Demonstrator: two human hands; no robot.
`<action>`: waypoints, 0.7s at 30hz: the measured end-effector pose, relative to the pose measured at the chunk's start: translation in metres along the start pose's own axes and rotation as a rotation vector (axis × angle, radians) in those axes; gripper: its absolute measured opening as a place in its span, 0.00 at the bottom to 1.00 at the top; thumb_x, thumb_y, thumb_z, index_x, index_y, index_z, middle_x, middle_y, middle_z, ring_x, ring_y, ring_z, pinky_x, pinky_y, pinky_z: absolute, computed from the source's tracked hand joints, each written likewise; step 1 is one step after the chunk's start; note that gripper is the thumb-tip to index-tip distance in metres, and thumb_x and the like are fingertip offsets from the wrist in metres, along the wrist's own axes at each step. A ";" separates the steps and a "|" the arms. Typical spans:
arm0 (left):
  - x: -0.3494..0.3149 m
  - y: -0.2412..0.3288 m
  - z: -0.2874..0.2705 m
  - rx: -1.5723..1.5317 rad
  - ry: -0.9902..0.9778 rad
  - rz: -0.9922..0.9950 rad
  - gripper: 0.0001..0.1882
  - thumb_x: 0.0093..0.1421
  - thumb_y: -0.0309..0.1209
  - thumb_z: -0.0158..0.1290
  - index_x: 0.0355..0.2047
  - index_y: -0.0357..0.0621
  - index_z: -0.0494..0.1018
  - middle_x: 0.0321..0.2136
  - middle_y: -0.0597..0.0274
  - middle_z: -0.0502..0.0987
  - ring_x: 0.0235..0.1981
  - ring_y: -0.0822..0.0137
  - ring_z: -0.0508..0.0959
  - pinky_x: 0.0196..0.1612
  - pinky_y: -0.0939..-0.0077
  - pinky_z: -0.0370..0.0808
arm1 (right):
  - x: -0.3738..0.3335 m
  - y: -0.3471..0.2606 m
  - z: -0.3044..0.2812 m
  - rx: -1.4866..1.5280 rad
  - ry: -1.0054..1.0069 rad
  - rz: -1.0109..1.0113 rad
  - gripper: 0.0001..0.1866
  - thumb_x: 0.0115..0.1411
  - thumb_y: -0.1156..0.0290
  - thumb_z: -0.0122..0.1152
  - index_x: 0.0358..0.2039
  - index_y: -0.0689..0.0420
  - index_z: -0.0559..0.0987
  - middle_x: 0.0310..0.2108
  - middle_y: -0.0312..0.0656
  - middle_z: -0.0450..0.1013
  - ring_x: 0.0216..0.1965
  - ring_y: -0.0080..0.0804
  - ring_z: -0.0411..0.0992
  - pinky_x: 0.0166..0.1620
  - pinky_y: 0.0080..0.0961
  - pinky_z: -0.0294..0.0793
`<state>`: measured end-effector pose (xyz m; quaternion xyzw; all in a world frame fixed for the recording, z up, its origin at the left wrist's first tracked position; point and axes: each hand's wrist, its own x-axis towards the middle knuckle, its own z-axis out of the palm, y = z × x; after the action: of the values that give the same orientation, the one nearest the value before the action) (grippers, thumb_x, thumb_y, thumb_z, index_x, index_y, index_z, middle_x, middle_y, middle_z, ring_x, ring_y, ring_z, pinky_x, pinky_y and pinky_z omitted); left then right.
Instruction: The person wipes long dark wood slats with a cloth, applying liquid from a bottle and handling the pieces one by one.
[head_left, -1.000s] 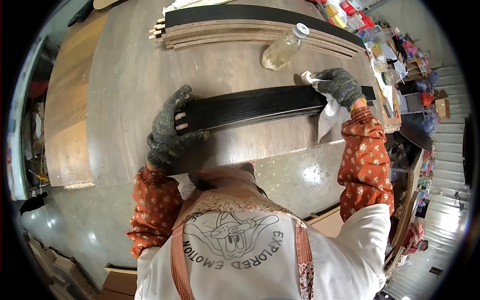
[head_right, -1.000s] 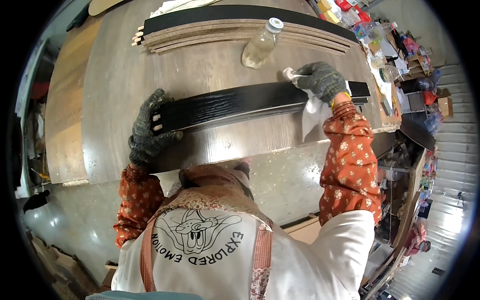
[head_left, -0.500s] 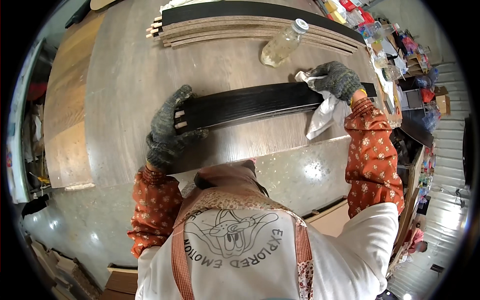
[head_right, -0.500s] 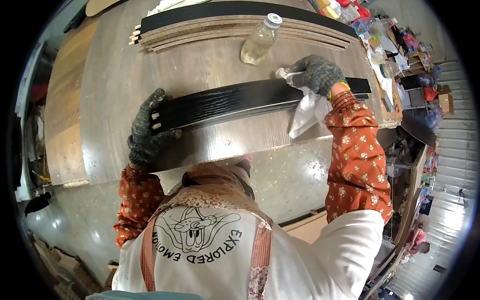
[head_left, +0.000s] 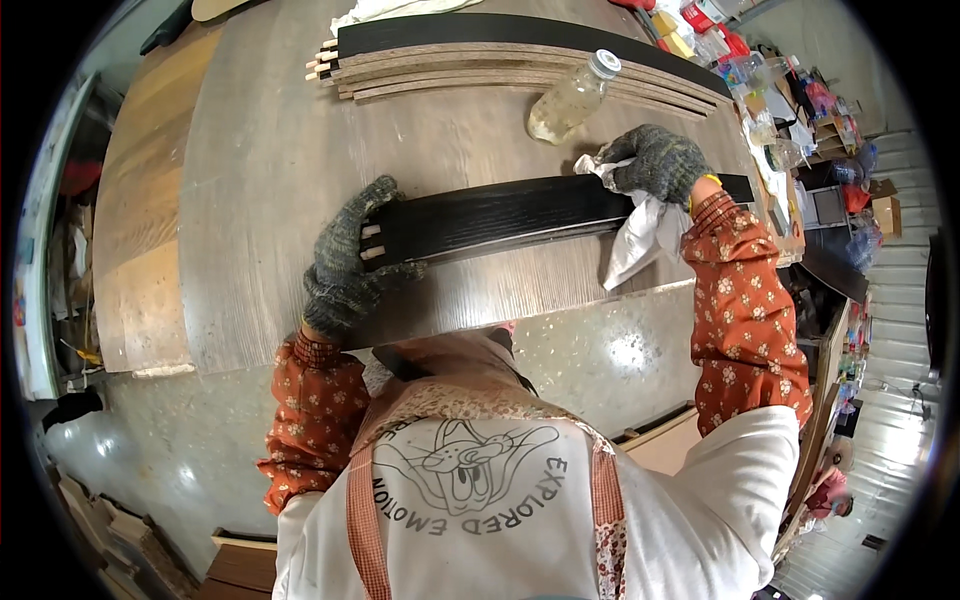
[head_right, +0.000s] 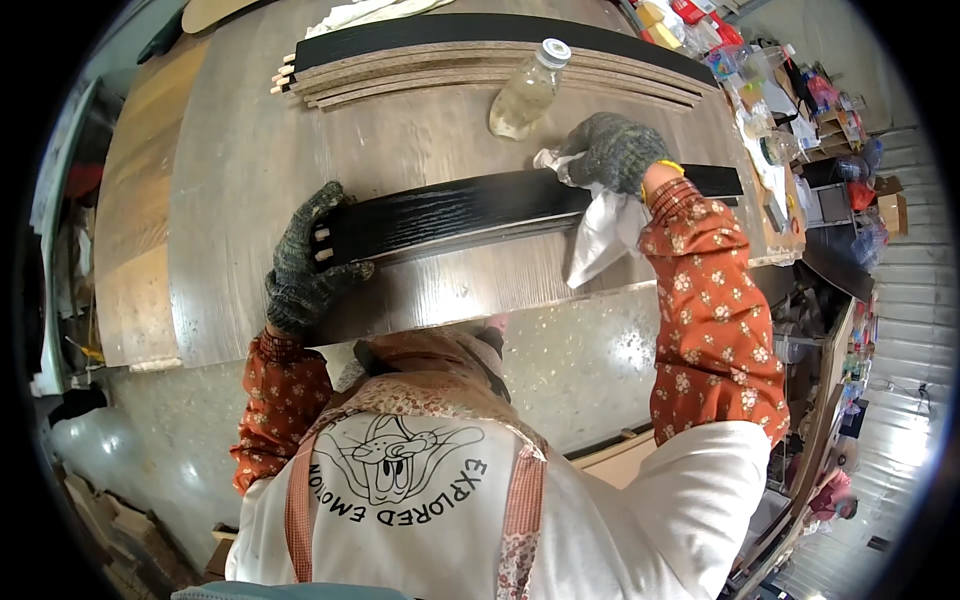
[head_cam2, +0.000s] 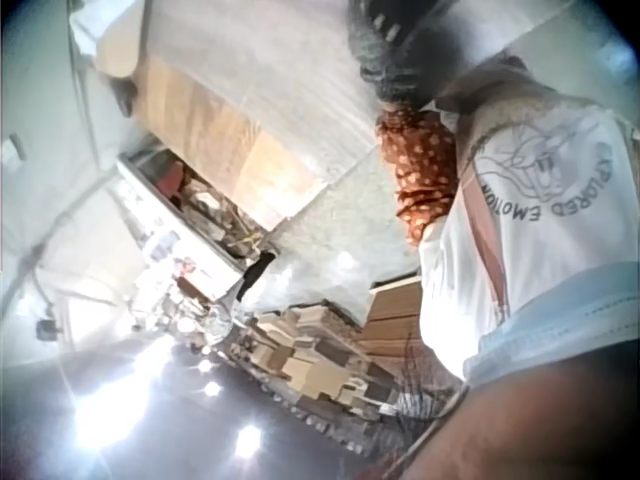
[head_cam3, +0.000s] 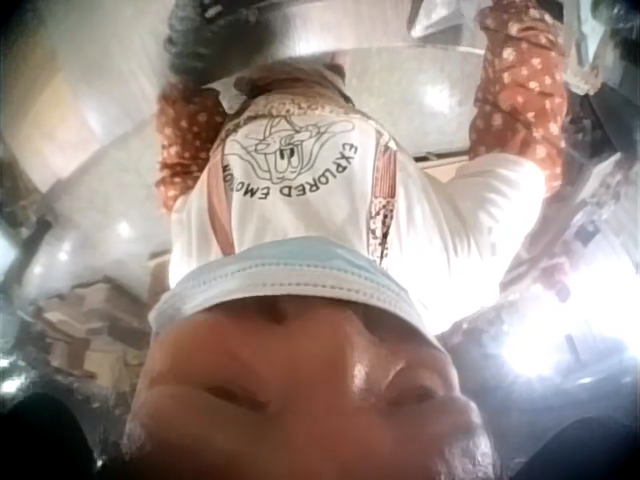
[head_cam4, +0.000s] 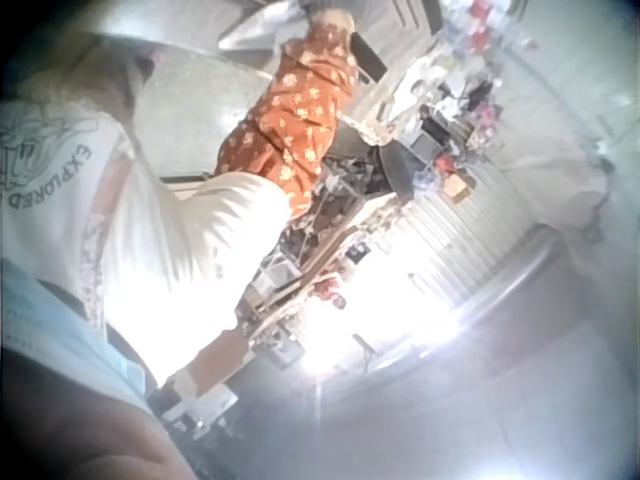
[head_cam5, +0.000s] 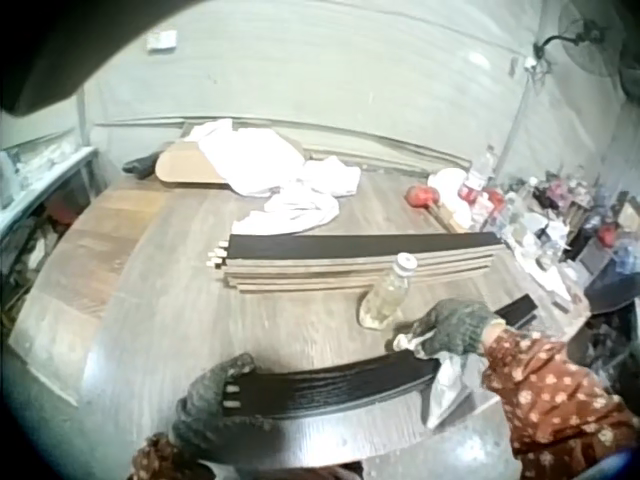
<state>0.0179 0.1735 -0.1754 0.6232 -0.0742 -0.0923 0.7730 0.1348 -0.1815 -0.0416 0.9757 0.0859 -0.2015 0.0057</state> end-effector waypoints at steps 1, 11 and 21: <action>0.000 -0.001 -0.001 0.083 0.007 0.022 0.43 0.44 0.18 0.65 0.61 0.41 0.58 0.52 0.56 0.70 0.50 0.64 0.73 0.48 0.72 0.77 | 0.003 0.002 0.000 0.021 -0.026 0.022 0.23 0.42 0.53 0.69 0.40 0.48 0.83 0.36 0.45 0.78 0.39 0.41 0.76 0.45 0.30 0.72; -0.002 -0.007 -0.003 0.230 0.039 0.076 0.43 0.43 0.22 0.67 0.60 0.41 0.60 0.51 0.56 0.71 0.50 0.65 0.73 0.51 0.71 0.75 | 0.002 -0.074 0.013 0.007 0.007 -0.248 0.25 0.46 0.53 0.65 0.47 0.43 0.80 0.37 0.41 0.79 0.36 0.38 0.77 0.43 0.30 0.75; 0.000 -0.005 -0.001 0.392 0.011 0.176 0.43 0.43 0.22 0.67 0.60 0.41 0.59 0.51 0.56 0.71 0.50 0.64 0.72 0.51 0.71 0.74 | 0.008 -0.084 0.004 -0.117 -0.117 -0.115 0.27 0.40 0.48 0.69 0.40 0.49 0.83 0.39 0.43 0.77 0.41 0.41 0.75 0.46 0.32 0.72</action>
<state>0.0183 0.1735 -0.1803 0.7532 -0.1407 -0.0050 0.6425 0.1262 -0.0975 -0.0468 0.9537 0.1531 -0.2528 0.0560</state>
